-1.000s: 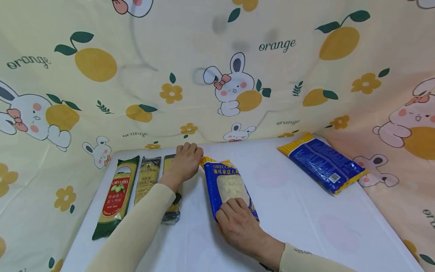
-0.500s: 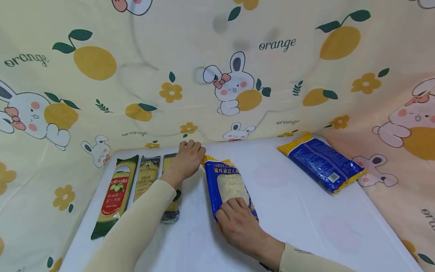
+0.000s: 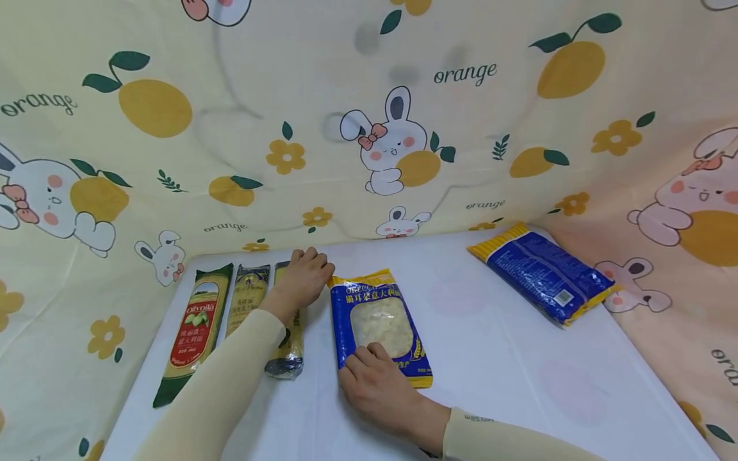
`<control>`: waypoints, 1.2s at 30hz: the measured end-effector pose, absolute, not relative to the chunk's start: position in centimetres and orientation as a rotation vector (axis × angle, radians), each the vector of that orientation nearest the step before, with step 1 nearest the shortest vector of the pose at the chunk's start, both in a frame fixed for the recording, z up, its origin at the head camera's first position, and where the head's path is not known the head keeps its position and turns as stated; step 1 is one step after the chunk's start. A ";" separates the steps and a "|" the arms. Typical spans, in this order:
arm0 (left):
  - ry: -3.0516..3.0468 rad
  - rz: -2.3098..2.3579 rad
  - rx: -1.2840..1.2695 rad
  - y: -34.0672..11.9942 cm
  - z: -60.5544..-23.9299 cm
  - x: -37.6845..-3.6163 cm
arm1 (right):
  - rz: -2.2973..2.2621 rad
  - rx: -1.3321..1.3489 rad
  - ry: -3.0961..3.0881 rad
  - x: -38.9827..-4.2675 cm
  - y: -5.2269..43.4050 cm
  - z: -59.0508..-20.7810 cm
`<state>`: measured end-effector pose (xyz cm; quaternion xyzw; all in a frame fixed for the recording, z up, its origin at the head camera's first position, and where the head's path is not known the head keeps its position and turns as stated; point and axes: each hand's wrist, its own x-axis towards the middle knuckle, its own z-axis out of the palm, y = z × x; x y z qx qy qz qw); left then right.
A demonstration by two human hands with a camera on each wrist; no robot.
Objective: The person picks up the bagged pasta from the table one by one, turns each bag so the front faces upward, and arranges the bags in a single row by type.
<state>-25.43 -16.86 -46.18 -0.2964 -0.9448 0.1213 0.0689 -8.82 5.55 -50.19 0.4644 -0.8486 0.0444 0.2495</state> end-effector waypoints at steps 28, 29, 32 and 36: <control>-3.240 -0.010 -0.572 -10.5 -47.1 -22.8 | 0.053 0.871 -3.019 -11.1 5.9 -51.8; -3.270 -0.020 -0.538 -10.4 -47.0 -22.9 | 0.080 0.887 -3.024 -11.0 5.9 -51.6; -3.362 -0.073 -0.443 -10.1 -46.5 -23.2 | 0.189 0.940 -3.003 -10.9 7.6 -51.1; -3.450 -0.168 -0.409 -9.6 -45.8 -23.9 | 0.205 0.855 -2.855 -10.5 10.6 -51.1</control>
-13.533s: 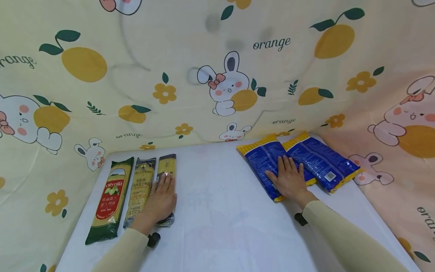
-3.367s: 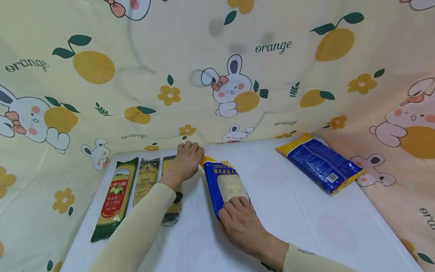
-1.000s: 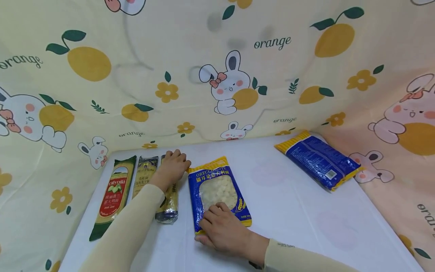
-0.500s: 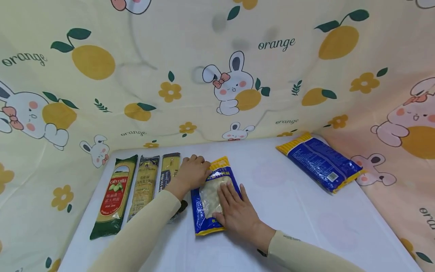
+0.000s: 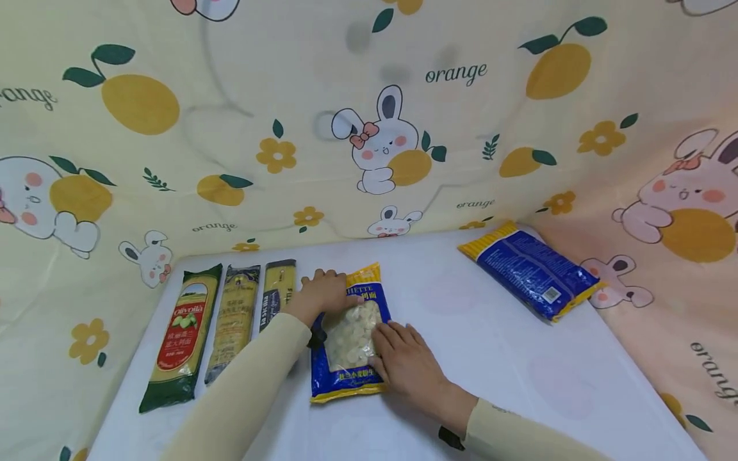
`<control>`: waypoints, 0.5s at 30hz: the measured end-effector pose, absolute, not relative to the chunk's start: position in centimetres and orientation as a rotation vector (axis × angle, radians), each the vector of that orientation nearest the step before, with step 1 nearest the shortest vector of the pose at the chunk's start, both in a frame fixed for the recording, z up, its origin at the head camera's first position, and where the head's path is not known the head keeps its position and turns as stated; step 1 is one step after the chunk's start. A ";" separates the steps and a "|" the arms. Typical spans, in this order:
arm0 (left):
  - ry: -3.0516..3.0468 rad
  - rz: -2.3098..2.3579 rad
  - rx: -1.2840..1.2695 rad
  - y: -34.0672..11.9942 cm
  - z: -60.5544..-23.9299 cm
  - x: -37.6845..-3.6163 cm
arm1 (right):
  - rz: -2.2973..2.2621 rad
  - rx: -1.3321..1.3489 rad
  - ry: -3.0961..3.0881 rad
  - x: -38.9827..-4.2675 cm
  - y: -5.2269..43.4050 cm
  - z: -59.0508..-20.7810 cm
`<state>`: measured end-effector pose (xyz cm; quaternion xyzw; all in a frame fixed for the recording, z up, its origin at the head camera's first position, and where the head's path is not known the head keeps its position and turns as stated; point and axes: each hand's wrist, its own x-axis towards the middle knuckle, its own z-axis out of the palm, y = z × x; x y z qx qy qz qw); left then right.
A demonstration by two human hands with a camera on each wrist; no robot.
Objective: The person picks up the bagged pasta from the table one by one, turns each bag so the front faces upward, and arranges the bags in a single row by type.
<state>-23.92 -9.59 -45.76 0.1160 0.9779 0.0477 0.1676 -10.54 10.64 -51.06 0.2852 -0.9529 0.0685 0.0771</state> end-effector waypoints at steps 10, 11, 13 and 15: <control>2.813 0.164 0.350 -8.1 -47.1 -26.1 | -0.024 0.669 -2.591 -10.1 13.0 -52.1; 2.833 0.140 0.364 -7.9 -47.3 -26.1 | -0.030 0.669 -2.573 -10.1 12.9 -52.2; 2.897 0.061 0.418 -7.4 -47.5 -25.8 | -0.018 0.666 -2.560 -10.1 12.8 -52.2; 2.959 -0.036 0.485 -7.0 -47.6 -25.0 | -0.003 0.679 -2.581 -10.0 12.7 -52.2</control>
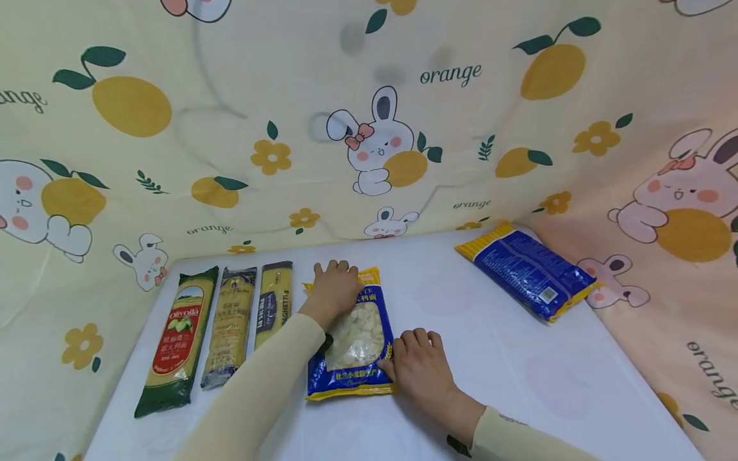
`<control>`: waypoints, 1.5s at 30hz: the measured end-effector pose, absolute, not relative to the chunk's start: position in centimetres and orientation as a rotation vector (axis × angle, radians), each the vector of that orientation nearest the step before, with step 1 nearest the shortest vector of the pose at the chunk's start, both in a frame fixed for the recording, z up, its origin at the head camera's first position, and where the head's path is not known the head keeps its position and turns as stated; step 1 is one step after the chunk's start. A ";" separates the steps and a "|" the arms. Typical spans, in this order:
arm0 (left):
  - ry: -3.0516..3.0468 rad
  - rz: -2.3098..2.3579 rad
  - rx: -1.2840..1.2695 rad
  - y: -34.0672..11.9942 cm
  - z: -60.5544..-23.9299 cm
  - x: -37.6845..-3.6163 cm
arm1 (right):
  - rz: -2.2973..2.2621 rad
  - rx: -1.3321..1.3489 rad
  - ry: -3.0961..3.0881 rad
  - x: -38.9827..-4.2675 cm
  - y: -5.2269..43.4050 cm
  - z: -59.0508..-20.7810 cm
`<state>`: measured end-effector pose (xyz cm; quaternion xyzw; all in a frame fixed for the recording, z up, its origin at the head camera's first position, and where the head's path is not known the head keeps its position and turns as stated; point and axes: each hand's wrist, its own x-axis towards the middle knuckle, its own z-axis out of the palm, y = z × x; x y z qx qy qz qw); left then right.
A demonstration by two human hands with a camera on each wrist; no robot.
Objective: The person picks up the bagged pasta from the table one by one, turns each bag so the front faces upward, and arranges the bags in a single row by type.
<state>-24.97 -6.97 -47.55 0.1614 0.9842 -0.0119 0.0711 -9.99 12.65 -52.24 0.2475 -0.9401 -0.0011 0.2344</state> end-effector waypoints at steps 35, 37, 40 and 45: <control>2.881 0.126 0.682 -11.8 -50.7 -22.0 | 0.097 0.709 -2.878 -15.0 18.2 -50.1; 2.883 0.163 0.647 -11.6 -50.4 -21.5 | 0.084 0.622 -2.894 -16.5 21.2 -49.7; 2.881 0.187 0.564 -10.3 -50.0 -20.6 | 0.076 0.468 -2.964 -18.8 26.4 -48.9; 2.885 0.184 0.477 -8.3 -50.4 -19.5 | 0.082 0.220 -3.076 -21.4 34.1 -48.4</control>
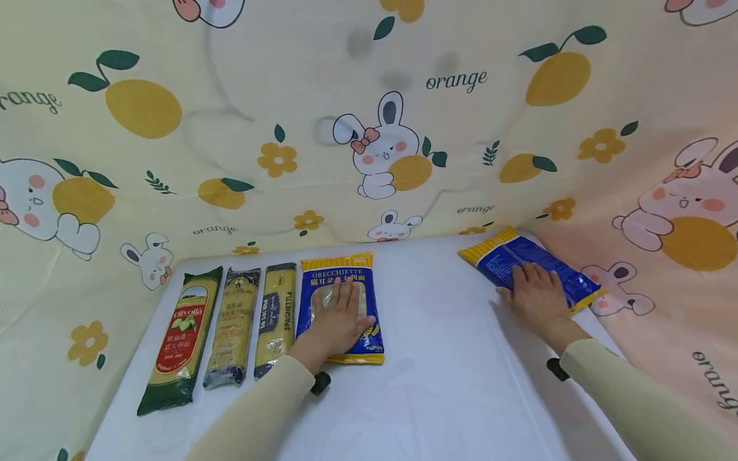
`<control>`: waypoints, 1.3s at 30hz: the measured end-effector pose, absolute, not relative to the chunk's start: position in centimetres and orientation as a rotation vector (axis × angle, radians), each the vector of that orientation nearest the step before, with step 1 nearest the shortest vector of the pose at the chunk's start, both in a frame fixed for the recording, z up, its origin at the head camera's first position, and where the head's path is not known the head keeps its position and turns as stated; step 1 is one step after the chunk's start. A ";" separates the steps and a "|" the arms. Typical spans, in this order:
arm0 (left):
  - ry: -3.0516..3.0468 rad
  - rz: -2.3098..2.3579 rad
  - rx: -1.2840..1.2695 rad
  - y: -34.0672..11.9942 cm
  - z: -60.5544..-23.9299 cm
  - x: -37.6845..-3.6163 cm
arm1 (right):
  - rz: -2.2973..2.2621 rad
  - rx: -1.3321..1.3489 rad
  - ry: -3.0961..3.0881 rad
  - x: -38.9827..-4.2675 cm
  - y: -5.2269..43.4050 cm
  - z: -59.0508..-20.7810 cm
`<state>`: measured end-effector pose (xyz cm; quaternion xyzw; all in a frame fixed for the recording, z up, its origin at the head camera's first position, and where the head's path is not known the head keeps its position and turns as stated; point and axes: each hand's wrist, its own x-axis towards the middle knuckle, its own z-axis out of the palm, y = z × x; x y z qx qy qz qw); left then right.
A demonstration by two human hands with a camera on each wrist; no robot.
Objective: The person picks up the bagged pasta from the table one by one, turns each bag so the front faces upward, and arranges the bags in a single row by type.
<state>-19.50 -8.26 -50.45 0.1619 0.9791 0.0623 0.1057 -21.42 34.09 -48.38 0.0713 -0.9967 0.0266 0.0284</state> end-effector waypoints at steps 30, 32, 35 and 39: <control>2.874 0.240 0.507 -8.6 -51.5 -18.8 | 0.172 0.164 -3.211 -17.0 23.9 -50.9; 2.878 0.228 0.508 -8.7 -51.5 -18.9 | 0.160 0.295 -3.189 -15.9 22.1 -50.5; 2.885 0.212 0.501 -8.8 -51.6 -19.0 | 0.146 0.485 -3.168 -14.7 19.8 -49.6; 2.889 0.224 0.504 -8.9 -51.7 -19.1 | 0.051 0.713 -3.077 -15.0 18.9 -48.9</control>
